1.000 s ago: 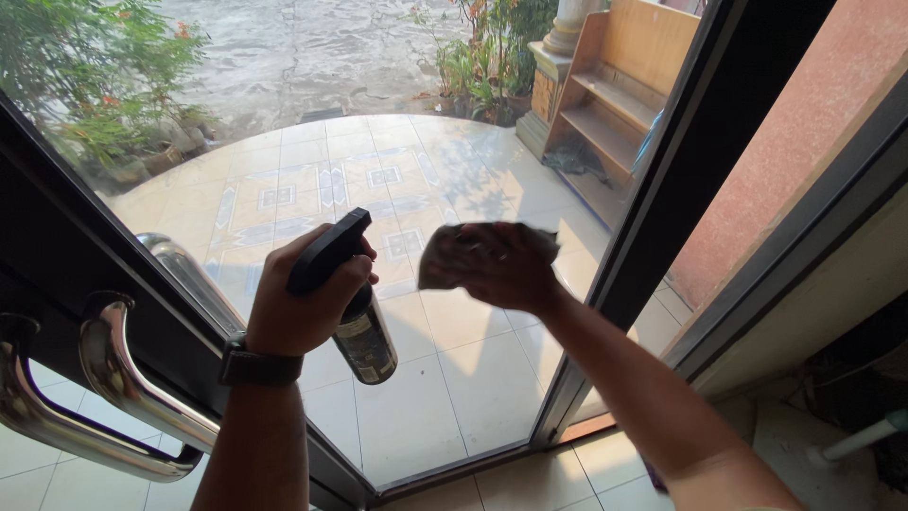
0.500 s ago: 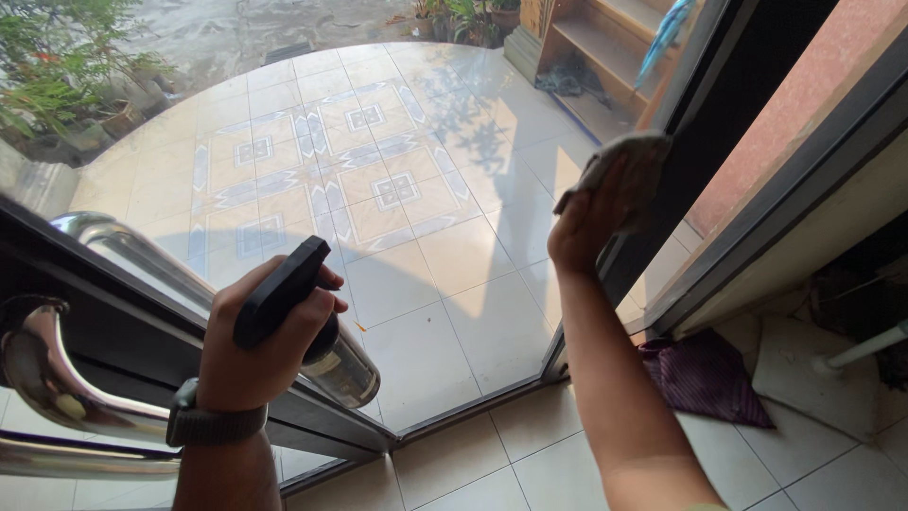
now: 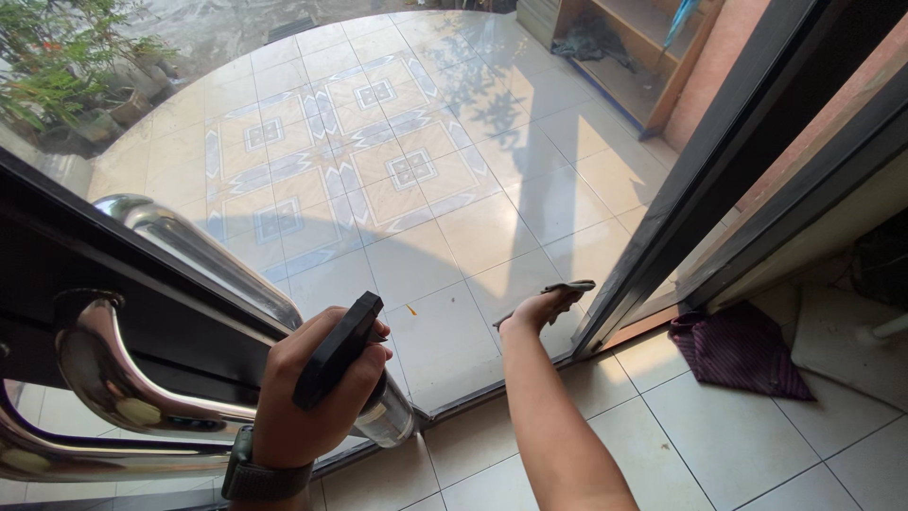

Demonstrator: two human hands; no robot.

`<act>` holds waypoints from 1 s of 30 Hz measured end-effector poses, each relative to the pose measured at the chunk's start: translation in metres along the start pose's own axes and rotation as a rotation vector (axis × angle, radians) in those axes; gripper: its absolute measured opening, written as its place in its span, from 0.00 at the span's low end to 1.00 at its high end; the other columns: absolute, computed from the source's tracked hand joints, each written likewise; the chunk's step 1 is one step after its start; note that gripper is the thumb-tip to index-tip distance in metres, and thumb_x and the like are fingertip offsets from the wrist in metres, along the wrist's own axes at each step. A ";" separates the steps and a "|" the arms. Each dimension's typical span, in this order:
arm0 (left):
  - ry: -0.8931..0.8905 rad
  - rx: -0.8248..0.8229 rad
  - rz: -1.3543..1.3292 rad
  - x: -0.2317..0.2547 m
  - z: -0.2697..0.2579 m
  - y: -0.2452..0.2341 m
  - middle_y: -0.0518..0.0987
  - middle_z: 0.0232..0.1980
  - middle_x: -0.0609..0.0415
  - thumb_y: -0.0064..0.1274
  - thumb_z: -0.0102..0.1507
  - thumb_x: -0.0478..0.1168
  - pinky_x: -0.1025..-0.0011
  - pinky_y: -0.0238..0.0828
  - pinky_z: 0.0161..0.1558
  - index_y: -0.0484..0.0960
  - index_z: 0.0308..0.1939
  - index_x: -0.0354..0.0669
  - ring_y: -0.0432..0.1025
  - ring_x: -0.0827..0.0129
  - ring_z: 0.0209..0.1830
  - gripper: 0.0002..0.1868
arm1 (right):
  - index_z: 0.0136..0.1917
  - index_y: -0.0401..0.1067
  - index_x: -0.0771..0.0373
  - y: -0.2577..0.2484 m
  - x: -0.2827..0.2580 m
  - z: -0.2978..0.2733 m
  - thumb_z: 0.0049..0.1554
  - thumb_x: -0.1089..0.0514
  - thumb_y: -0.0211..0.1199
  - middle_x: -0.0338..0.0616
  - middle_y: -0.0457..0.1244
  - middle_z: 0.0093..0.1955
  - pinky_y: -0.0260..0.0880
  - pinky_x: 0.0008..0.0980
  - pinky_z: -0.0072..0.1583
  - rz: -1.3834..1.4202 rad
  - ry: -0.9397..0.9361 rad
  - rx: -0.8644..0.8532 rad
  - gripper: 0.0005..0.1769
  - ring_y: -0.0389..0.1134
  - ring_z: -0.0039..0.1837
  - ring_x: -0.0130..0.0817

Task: The person cleans a glass door by spraying it with a liquid from a bottle and wiping the surface with a cloth.

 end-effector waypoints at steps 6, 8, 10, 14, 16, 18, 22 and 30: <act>0.024 0.026 -0.064 0.000 -0.003 -0.007 0.81 0.31 0.53 0.51 0.56 0.38 0.75 0.77 0.31 0.78 0.36 0.36 0.80 0.71 0.30 0.08 | 0.76 0.23 0.66 0.047 -0.003 -0.111 0.63 0.41 0.34 0.58 0.21 0.80 0.21 0.45 0.75 -0.297 -0.825 -0.305 0.41 0.24 0.79 0.51; 0.025 0.019 -0.088 0.002 -0.006 -0.004 0.81 0.31 0.52 0.50 0.57 0.38 0.75 0.76 0.32 0.78 0.36 0.36 0.80 0.71 0.31 0.08 | 0.76 0.23 0.68 0.046 0.009 -0.149 0.64 0.42 0.37 0.61 0.20 0.79 0.19 0.47 0.75 -0.325 -0.965 -0.434 0.41 0.19 0.80 0.54; 0.031 0.010 -0.096 0.003 -0.004 0.000 0.81 0.32 0.52 0.50 0.56 0.38 0.76 0.76 0.32 0.78 0.37 0.36 0.80 0.72 0.31 0.09 | 0.75 0.23 0.69 0.056 0.012 -0.163 0.64 0.44 0.40 0.62 0.20 0.78 0.18 0.49 0.74 -0.448 -1.060 -0.573 0.42 0.17 0.79 0.57; 0.016 -0.025 -0.120 -0.002 -0.009 0.003 0.81 0.30 0.53 0.50 0.55 0.38 0.76 0.76 0.31 0.78 0.37 0.36 0.80 0.72 0.30 0.10 | 0.77 0.24 0.70 0.050 -0.058 -0.080 0.64 0.42 0.39 0.60 0.20 0.80 0.12 0.49 0.75 -0.351 -1.153 -0.398 0.42 0.16 0.81 0.54; 0.035 -0.025 -0.077 -0.006 -0.010 0.004 0.81 0.30 0.53 0.51 0.56 0.38 0.76 0.75 0.31 0.78 0.35 0.37 0.79 0.73 0.29 0.08 | 0.77 0.25 0.68 0.044 -0.105 -0.016 0.63 0.42 0.33 0.59 0.22 0.80 0.14 0.48 0.76 -0.412 -1.149 -0.184 0.40 0.18 0.81 0.50; 0.057 -0.026 -0.094 -0.008 -0.014 0.004 0.81 0.31 0.53 0.51 0.56 0.38 0.76 0.75 0.31 0.78 0.35 0.37 0.79 0.72 0.30 0.08 | 0.77 0.24 0.68 0.034 -0.125 0.020 0.63 0.41 0.32 0.59 0.22 0.80 0.13 0.48 0.75 -0.450 -1.106 -0.099 0.41 0.17 0.80 0.50; 0.037 -0.024 -0.113 -0.013 -0.020 0.003 0.81 0.29 0.53 0.51 0.56 0.37 0.77 0.75 0.29 0.78 0.35 0.37 0.79 0.73 0.28 0.07 | 0.77 0.22 0.65 0.022 -0.098 0.044 0.63 0.37 0.28 0.58 0.21 0.80 0.17 0.45 0.76 -0.294 -0.839 -0.092 0.42 0.18 0.80 0.48; 0.097 -0.016 -0.120 -0.003 -0.026 -0.001 0.80 0.31 0.54 0.51 0.56 0.37 0.78 0.74 0.28 0.78 0.36 0.37 0.77 0.75 0.27 0.08 | 0.75 0.17 0.61 0.037 0.031 -0.095 0.60 0.34 0.28 0.53 0.15 0.78 0.13 0.45 0.73 -0.258 -0.525 -0.249 0.43 0.11 0.78 0.45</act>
Point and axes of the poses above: each hand's wrist, its own z-axis towards the middle knuckle, its own y-axis out of the palm, x = y × z, the point moved 8 cm from there along z, towards the middle knuckle
